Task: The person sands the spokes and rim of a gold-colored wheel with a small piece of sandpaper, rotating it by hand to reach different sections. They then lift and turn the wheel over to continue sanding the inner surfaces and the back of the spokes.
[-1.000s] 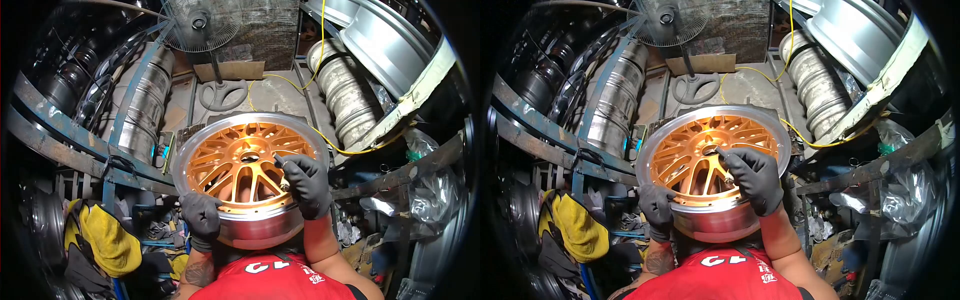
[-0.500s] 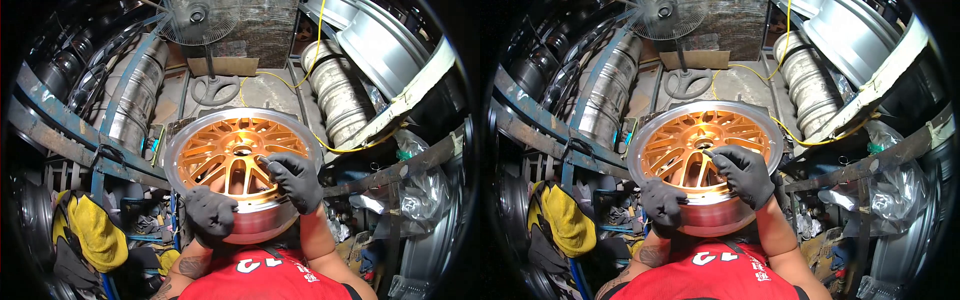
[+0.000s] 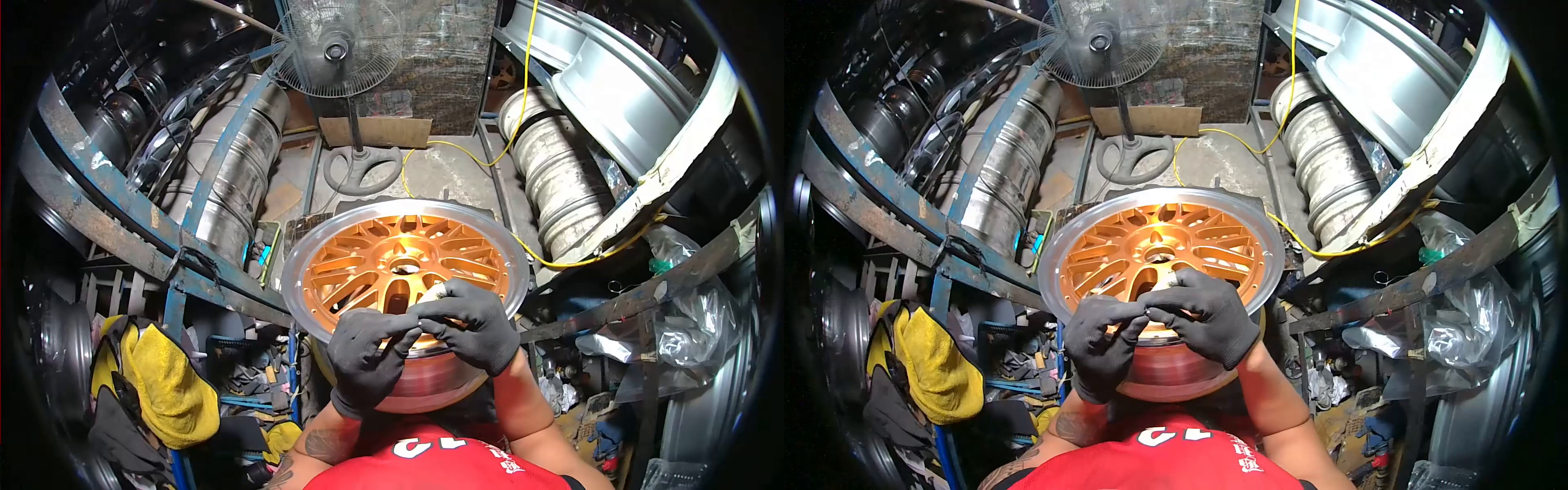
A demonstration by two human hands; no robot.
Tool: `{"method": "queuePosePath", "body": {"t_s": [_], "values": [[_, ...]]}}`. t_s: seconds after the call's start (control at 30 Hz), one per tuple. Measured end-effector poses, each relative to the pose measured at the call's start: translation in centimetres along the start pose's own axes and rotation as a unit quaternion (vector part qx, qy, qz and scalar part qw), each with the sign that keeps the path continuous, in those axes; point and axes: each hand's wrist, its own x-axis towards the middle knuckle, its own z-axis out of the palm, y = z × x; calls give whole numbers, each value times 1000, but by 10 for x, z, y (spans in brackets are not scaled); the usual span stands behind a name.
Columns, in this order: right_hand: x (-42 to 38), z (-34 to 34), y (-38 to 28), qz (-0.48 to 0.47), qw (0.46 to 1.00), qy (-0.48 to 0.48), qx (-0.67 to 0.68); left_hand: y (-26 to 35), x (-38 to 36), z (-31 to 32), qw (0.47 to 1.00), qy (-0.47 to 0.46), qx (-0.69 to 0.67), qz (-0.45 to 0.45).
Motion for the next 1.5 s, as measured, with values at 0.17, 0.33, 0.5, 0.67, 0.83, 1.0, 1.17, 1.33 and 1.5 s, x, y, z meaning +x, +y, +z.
{"method": "queuePosePath", "body": {"t_s": [0.17,0.33,0.5,0.67,0.83,1.0,1.17,1.33,1.5], "values": [[-6,4,-1,-8,998,36,-48,2,-4,2,999,8,22,-35],[-12,5,-2,-46,995,64,-56,11,0,3,998,16,31,-60],[-12,10,-3,-110,984,101,-98,11,1,3,991,5,-23,-133],[-14,12,-2,-124,981,92,-114,13,2,3,982,2,-49,-185],[-14,18,-4,-57,990,89,-96,8,4,5,973,2,-84,-216],[-9,19,-6,14,994,94,-50,6,9,-4,969,-70,-93,-218],[-8,15,-5,117,988,81,55,8,16,-7,957,-82,-128,-246],[-7,14,-2,125,986,68,91,10,21,-5,960,-81,-122,-237],[-5,9,-1,121,983,43,133,6,21,-4,977,-83,-71,-182]]}}
